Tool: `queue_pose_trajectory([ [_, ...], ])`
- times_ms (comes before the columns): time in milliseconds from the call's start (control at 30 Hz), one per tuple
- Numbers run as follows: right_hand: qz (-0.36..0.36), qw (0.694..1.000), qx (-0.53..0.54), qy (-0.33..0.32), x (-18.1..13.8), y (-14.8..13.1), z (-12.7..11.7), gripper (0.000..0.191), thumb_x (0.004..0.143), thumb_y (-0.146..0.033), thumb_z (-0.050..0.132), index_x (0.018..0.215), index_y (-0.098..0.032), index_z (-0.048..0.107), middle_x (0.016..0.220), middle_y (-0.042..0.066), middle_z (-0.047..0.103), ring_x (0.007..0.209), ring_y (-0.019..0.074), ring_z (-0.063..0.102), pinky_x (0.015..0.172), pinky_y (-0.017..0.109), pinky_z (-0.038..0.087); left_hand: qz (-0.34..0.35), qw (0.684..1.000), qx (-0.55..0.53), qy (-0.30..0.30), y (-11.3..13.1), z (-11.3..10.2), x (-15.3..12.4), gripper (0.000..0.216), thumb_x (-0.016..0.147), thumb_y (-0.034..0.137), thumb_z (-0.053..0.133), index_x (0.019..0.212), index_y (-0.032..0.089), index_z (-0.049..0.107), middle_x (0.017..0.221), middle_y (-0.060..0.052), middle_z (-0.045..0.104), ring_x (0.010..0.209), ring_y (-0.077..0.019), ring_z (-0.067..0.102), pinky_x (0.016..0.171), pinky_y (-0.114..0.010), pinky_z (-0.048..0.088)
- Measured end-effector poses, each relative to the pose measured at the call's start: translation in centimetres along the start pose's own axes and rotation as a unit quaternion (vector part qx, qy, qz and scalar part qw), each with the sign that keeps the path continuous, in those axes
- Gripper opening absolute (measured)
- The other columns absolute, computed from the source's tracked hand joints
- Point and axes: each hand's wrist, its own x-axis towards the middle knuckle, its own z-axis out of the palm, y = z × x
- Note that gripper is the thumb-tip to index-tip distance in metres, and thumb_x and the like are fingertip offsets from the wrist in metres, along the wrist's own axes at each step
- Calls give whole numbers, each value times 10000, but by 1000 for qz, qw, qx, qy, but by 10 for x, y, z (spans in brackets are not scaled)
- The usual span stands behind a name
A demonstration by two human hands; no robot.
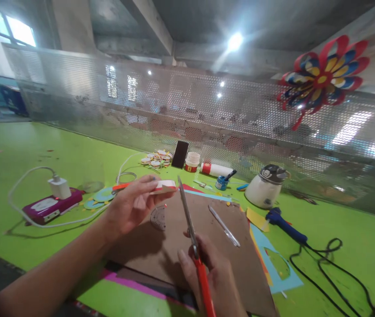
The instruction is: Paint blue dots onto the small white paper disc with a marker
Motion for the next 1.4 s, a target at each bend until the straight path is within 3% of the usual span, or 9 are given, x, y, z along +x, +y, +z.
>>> queue_pose_trajectory([
  [400, -1, 999, 20, 28, -3, -3, 4, 312, 846, -449, 621, 1021, -205, 707, 618, -45, 539, 549, 118, 527, 559, 213, 465, -40, 998, 0, -57, -3, 3, -6, 146, 762, 177, 773, 806, 130, 641, 897, -70, 774, 903, -200, 737, 949, -372, 538],
  [567, 34, 997, 60, 37, -3, -9, 0, 353, 850, -473, 620, 1069, -206, 697, 671, -24, 575, 577, 122, 533, 560, 222, 459, -22, 999, 4, -36, -6, 3, -5, 131, 789, 187, 753, 810, 133, 635, 883, -45, 757, 887, -194, 739, 927, -347, 547],
  [667, 78, 991, 111, 16, 0, -12, -6, 413, 847, -498, 646, 1115, -184, 665, 706, -6, 603, 629, 132, 569, 600, 235, 479, 2, 996, 74, -52, -12, 2, -7, 143, 811, 205, 747, 813, 144, 618, 991, -51, 746, 927, -171, 723, 890, -290, 544],
  [767, 135, 959, 250, -20, 7, -13, -11, 485, 842, -530, 672, 1157, -168, 602, 770, 23, 643, 696, 151, 622, 644, 262, 525, 19, 974, 185, -131, -22, 3, -14, 142, 836, 181, 731, 820, 161, 591, 1156, -58, 704, 1016, -158, 689, 858, -254, 538],
  [867, 148, 903, 404, -1, 16, -7, -13, 492, 826, -469, 722, 1206, -207, 553, 784, 4, 643, 693, 146, 634, 622, 267, 543, 34, 945, 245, -215, -31, 7, -22, 127, 865, 173, 699, 851, 174, 572, 1260, -68, 640, 1148, -190, 636, 943, -312, 519],
  [967, 159, 881, 444, 13, 22, 1, -16, 498, 784, -344, 788, 1209, -233, 552, 789, -14, 647, 665, 129, 628, 630, 267, 545, 44, 925, 291, -242, -36, 9, -25, 111, 877, 174, 681, 889, 178, 571, 1279, -85, 603, 1216, -218, 595, 1033, -376, 476],
  [1167, 120, 898, 424, -6, 23, 6, -22, 407, 788, -266, 783, 1153, -230, 608, 826, -10, 647, 698, 125, 622, 651, 262, 530, 19, 910, 340, -237, -44, 5, -24, 345, 838, 183, 717, 1154, 182, 578, 1229, -119, 638, 1157, -234, 626, 1052, -434, 485],
  [1300, 130, 904, 408, -10, 23, 5, -25, 424, 769, -268, 796, 1155, -234, 623, 823, -15, 644, 677, 111, 610, 646, 249, 521, -7, 900, 357, -249, -47, 4, -25, 566, 819, 191, 726, 1337, 219, 499, 1403, -132, 558, 1251, -249, 582, 1093, -443, 471],
  [1400, 115, 916, 383, -33, 23, 5, -28, 390, 790, -275, 774, 1147, -232, 626, 799, -24, 633, 649, 97, 574, 624, 237, 506, 21, 869, 418, -264, -48, 4, -27, 579, 836, 201, 697, 1376, 224, 491, 1470, -126, 495, 1325, -257, 519, 1114, -436, 463],
])
